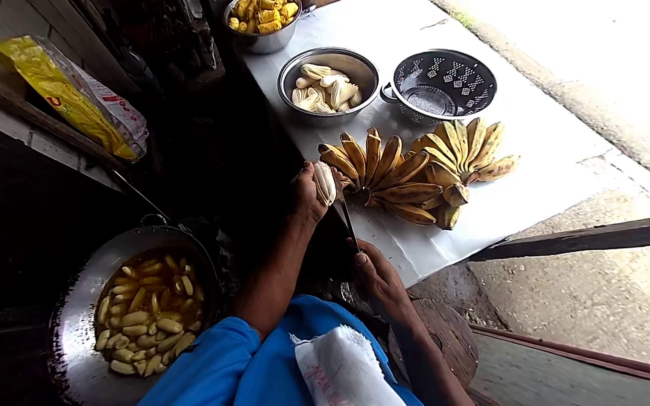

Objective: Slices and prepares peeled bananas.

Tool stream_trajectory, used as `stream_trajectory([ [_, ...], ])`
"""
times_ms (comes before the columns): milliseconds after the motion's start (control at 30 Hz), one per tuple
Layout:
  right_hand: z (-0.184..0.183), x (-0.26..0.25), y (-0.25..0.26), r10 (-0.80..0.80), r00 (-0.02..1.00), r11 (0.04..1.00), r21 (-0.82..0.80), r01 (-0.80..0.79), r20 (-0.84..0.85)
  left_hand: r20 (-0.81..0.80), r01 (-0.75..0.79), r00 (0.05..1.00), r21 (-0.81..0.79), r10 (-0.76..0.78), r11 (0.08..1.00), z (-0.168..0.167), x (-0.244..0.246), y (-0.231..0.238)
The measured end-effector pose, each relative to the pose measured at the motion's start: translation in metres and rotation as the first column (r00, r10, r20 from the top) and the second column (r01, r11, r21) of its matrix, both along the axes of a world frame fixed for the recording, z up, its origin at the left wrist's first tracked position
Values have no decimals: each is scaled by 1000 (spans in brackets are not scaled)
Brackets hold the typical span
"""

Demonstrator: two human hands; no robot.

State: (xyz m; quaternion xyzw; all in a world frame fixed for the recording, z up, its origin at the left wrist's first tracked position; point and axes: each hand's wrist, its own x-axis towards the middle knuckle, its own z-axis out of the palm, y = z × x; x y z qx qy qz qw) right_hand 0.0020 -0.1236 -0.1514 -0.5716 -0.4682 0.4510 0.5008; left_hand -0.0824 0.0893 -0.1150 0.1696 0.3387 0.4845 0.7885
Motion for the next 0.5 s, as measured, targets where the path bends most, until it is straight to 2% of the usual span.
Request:
stream_trajectory([
  [267,-9,-1,-4,11,1000,999,-31,-11,16,-216,-12,976,19,16,1000,2,3,-6],
  [400,-11,-2,-3,2,999,998,-60,1,54,-249,1,968,32,7,999,3,2,-12],
  [500,-11,0,10,-22,988,996,-82,35,150,-238,9,971,20,-4,1000,0,3,-21],
])
